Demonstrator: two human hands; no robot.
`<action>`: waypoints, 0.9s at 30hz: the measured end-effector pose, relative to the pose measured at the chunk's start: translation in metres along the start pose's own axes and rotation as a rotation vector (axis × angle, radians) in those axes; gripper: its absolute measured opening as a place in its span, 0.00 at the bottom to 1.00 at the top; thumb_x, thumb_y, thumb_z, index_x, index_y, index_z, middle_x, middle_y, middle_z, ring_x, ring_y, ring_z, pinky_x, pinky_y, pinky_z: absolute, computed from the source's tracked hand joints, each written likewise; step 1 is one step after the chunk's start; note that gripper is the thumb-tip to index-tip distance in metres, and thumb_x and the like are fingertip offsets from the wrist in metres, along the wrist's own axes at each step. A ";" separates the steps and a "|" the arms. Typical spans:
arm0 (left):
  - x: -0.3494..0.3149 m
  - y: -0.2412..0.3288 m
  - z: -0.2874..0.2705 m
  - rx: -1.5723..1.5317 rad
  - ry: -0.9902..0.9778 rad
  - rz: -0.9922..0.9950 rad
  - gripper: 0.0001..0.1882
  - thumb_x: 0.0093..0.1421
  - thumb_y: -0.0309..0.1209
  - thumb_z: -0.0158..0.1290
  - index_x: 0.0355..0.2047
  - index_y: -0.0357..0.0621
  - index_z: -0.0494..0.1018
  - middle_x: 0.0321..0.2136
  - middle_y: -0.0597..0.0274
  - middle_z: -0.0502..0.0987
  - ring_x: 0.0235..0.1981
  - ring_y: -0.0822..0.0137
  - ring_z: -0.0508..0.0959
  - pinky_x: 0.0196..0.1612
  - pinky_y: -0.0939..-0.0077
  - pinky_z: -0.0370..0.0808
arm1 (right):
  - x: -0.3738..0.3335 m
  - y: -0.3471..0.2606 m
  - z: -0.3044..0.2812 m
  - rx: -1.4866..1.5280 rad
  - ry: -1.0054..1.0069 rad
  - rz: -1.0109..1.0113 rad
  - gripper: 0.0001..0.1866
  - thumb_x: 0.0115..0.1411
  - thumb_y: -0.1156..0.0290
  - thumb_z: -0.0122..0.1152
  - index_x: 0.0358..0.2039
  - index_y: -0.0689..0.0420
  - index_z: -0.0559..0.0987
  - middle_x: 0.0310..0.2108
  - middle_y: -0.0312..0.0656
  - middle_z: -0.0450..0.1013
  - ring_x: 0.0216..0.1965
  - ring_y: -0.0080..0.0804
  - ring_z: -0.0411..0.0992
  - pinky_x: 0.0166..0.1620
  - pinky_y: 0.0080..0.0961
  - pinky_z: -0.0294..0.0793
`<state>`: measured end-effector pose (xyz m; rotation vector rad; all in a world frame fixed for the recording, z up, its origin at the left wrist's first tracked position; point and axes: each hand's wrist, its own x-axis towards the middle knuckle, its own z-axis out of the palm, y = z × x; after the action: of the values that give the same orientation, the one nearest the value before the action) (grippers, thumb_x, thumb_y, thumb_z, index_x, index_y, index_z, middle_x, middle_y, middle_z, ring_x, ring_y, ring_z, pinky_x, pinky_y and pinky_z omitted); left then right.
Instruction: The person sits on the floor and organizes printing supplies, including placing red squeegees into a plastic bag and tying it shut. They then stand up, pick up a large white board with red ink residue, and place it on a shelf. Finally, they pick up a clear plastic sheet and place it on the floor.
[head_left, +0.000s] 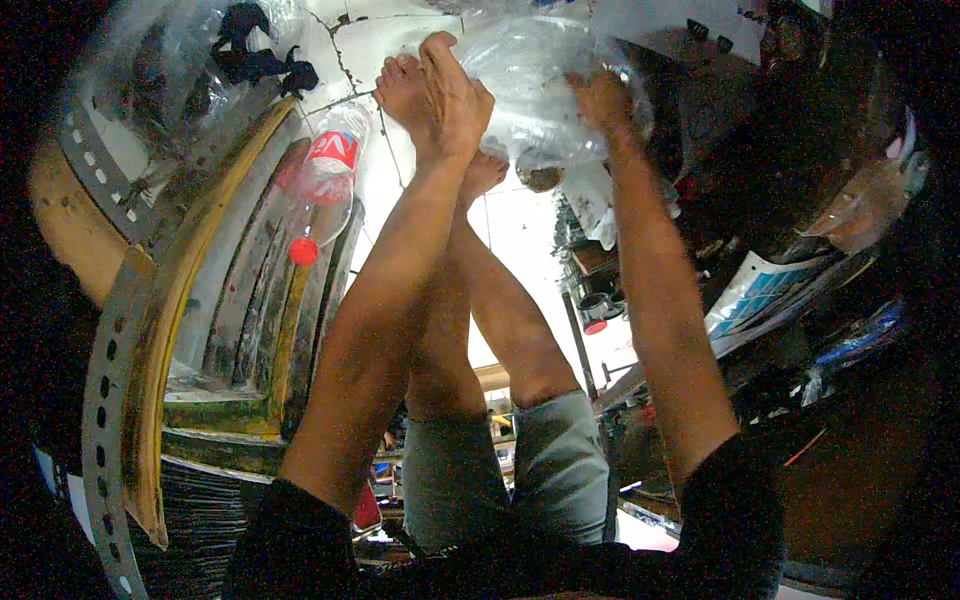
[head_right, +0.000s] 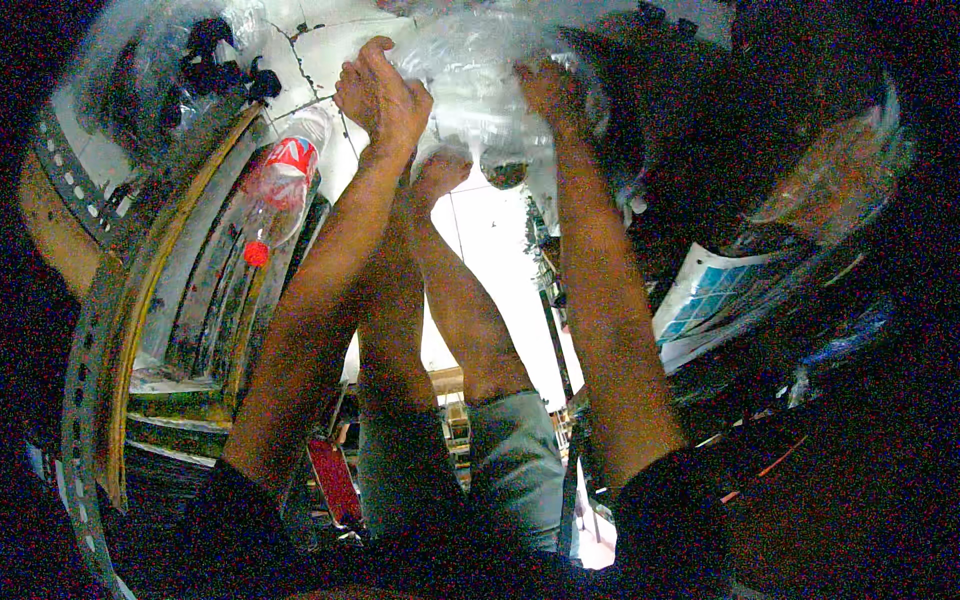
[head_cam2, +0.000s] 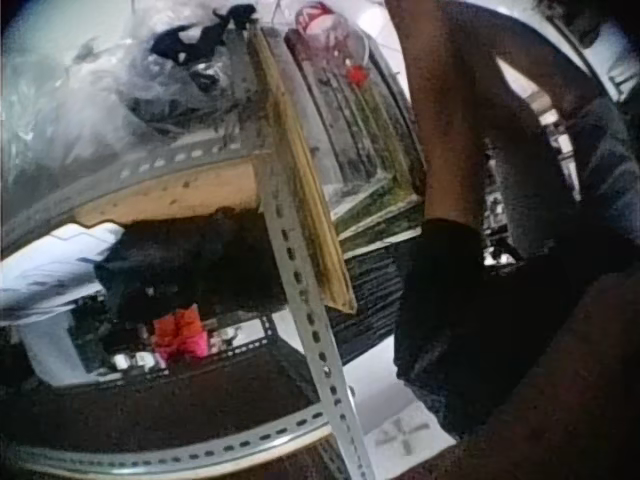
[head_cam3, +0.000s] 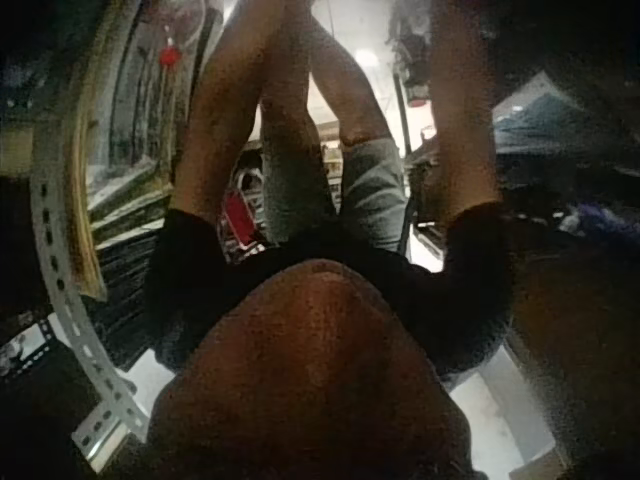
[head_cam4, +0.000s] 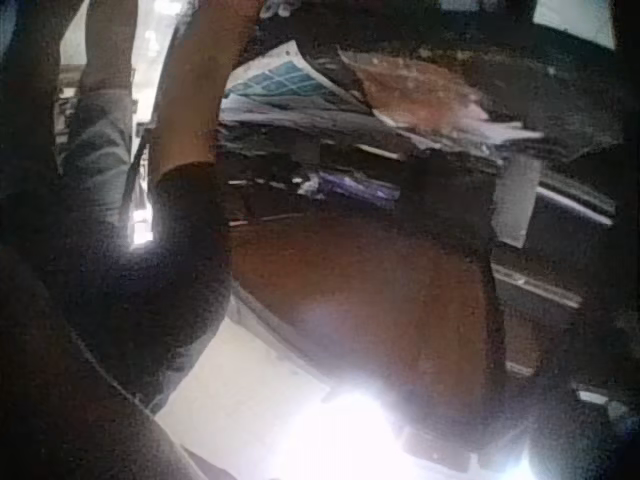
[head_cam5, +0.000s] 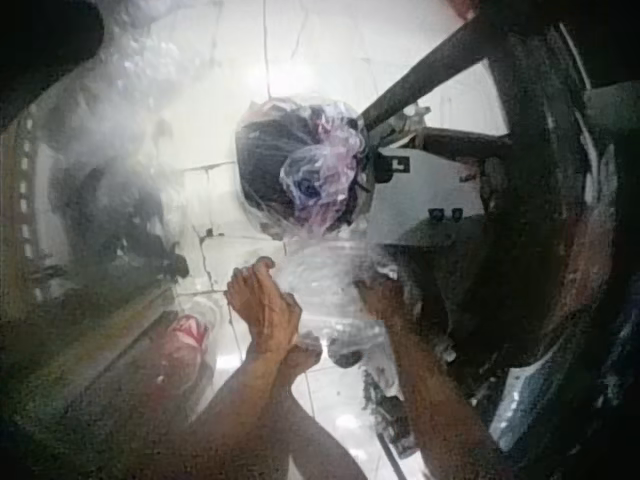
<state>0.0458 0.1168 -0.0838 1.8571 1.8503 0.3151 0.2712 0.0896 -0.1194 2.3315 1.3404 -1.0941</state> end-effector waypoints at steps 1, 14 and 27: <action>0.003 -0.008 0.003 -0.017 -0.008 0.003 0.36 0.37 0.30 0.61 0.49 0.47 0.59 0.40 0.54 0.69 0.41 0.51 0.68 0.41 0.51 0.60 | 0.007 -0.002 -0.001 0.011 -0.022 0.021 0.36 0.50 0.46 0.60 0.51 0.63 0.68 0.50 0.57 0.67 0.53 0.55 0.65 0.57 0.38 0.62; -0.052 0.013 -0.058 -0.550 -0.235 -0.190 0.36 0.45 0.23 0.57 0.53 0.31 0.53 0.48 0.37 0.64 0.52 0.40 0.65 0.57 0.55 0.59 | -0.080 0.004 0.060 0.429 -0.319 0.272 0.30 0.56 0.50 0.53 0.51 0.60 0.70 0.51 0.50 0.69 0.47 0.39 0.69 0.51 0.33 0.67; -0.033 0.045 0.029 0.073 -0.599 0.516 0.33 0.47 0.37 0.58 0.56 0.46 0.64 0.63 0.55 0.53 0.65 0.53 0.50 0.62 0.45 0.48 | 0.017 -0.061 -0.032 1.057 -0.216 0.238 0.17 0.57 0.61 0.45 0.43 0.58 0.69 0.42 0.44 0.71 0.44 0.43 0.71 0.44 0.43 0.70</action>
<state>0.0972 0.0809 -0.0804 2.1554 0.9907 -0.1382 0.2424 0.1515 -0.1001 2.7407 0.3653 -2.2490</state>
